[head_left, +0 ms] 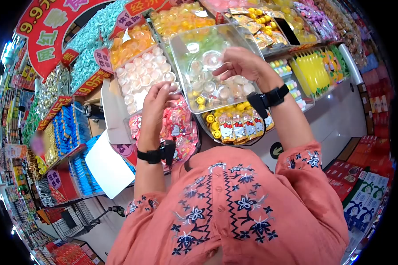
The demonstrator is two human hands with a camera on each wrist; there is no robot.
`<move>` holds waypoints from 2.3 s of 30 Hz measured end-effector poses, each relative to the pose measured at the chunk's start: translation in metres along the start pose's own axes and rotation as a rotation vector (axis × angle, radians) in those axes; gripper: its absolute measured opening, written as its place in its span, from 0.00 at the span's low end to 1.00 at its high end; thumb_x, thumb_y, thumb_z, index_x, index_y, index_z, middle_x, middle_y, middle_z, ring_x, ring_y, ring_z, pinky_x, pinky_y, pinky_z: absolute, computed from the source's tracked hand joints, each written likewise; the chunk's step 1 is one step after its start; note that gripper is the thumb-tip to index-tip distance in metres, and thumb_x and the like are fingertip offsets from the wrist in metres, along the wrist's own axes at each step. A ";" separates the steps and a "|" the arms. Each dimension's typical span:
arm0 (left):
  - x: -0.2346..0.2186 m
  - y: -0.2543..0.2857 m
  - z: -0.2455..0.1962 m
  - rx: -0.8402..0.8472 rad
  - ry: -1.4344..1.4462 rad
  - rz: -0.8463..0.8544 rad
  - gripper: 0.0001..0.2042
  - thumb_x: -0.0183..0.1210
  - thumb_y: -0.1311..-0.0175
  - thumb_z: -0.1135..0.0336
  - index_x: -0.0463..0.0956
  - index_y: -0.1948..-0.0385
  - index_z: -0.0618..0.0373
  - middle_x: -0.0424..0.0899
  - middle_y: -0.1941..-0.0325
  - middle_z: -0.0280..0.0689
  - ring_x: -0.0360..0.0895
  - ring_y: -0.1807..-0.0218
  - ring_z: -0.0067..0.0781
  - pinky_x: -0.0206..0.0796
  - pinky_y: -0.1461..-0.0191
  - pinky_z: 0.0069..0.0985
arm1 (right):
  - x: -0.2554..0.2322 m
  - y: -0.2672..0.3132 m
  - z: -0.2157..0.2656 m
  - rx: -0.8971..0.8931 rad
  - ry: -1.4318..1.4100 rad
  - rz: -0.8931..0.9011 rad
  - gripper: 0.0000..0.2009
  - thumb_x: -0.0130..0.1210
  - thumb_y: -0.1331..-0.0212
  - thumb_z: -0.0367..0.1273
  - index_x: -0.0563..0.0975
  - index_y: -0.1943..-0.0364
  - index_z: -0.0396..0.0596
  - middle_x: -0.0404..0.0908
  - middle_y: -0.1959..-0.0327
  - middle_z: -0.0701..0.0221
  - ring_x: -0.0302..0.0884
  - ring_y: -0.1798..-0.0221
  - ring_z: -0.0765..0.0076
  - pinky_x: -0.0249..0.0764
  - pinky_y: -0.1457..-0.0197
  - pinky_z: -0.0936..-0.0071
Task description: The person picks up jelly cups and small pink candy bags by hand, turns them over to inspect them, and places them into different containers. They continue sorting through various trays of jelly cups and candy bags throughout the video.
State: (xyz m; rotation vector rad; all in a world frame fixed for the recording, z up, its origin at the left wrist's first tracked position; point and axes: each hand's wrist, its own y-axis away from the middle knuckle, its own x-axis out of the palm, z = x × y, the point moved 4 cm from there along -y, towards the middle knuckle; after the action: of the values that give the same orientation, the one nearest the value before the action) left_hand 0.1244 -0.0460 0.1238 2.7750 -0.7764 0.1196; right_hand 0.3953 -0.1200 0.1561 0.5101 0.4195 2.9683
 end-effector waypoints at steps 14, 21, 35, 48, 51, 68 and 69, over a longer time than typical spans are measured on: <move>0.030 0.008 -0.007 0.111 0.105 0.107 0.12 0.57 0.31 0.66 0.74 0.50 0.61 0.80 0.62 0.34 0.78 0.67 0.20 0.72 0.66 0.18 | 0.065 0.015 -0.048 -0.094 -0.143 0.094 0.09 0.56 0.35 0.36 0.74 0.61 0.45 0.81 0.63 0.69 0.84 0.61 0.70 0.81 0.59 0.76; 0.022 0.014 -0.006 0.108 0.115 0.092 0.13 0.57 0.31 0.66 0.73 0.50 0.61 0.80 0.65 0.33 0.78 0.68 0.19 0.73 0.67 0.17 | 0.072 0.009 -0.054 -0.090 -0.173 0.085 0.10 0.54 0.33 0.37 0.73 0.57 0.46 0.82 0.62 0.68 0.84 0.63 0.73 0.82 0.59 0.76; 0.029 0.025 -0.005 0.130 -0.009 0.158 0.31 0.64 0.37 0.67 0.58 0.35 0.64 0.78 0.52 0.39 0.78 0.57 0.23 0.71 0.58 0.19 | 0.081 0.001 -0.070 -0.069 -0.204 0.109 0.16 0.50 0.30 0.39 0.72 0.48 0.42 0.78 0.61 0.67 0.84 0.65 0.70 0.83 0.61 0.75; 0.023 0.020 -0.003 0.182 0.005 0.188 0.34 0.64 0.40 0.73 0.55 0.33 0.62 0.80 0.54 0.40 0.80 0.54 0.25 0.74 0.52 0.21 | 0.092 -0.002 -0.068 -0.061 -0.216 0.101 0.16 0.50 0.32 0.36 0.71 0.46 0.41 0.79 0.57 0.66 0.83 0.62 0.72 0.82 0.57 0.76; 0.018 0.019 -0.003 0.234 -0.113 0.155 0.33 0.64 0.40 0.73 0.56 0.34 0.62 0.77 0.50 0.41 0.79 0.53 0.26 0.74 0.51 0.22 | 0.094 -0.004 -0.068 -0.079 -0.227 0.094 0.17 0.50 0.31 0.36 0.70 0.44 0.41 0.79 0.56 0.67 0.82 0.62 0.73 0.81 0.58 0.76; 0.012 0.022 -0.005 0.100 0.157 0.068 0.12 0.52 0.29 0.65 0.67 0.52 0.63 0.78 0.56 0.41 0.82 0.61 0.29 0.78 0.64 0.22 | 0.094 -0.006 -0.065 -0.102 -0.132 0.022 0.19 0.55 0.33 0.42 0.75 0.49 0.41 0.79 0.63 0.71 0.80 0.66 0.78 0.77 0.66 0.81; 0.011 0.021 -0.004 0.087 0.174 0.035 0.11 0.52 0.29 0.65 0.67 0.54 0.63 0.79 0.58 0.41 0.82 0.62 0.30 0.78 0.64 0.22 | 0.096 -0.004 -0.061 -0.109 -0.148 0.030 0.19 0.55 0.33 0.42 0.75 0.48 0.41 0.79 0.62 0.70 0.80 0.65 0.77 0.77 0.65 0.80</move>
State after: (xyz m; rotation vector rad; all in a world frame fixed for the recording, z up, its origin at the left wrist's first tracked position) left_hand 0.1224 -0.0674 0.1343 2.7855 -0.7919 0.4047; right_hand 0.2844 -0.1176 0.1296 0.7230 0.2362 2.9347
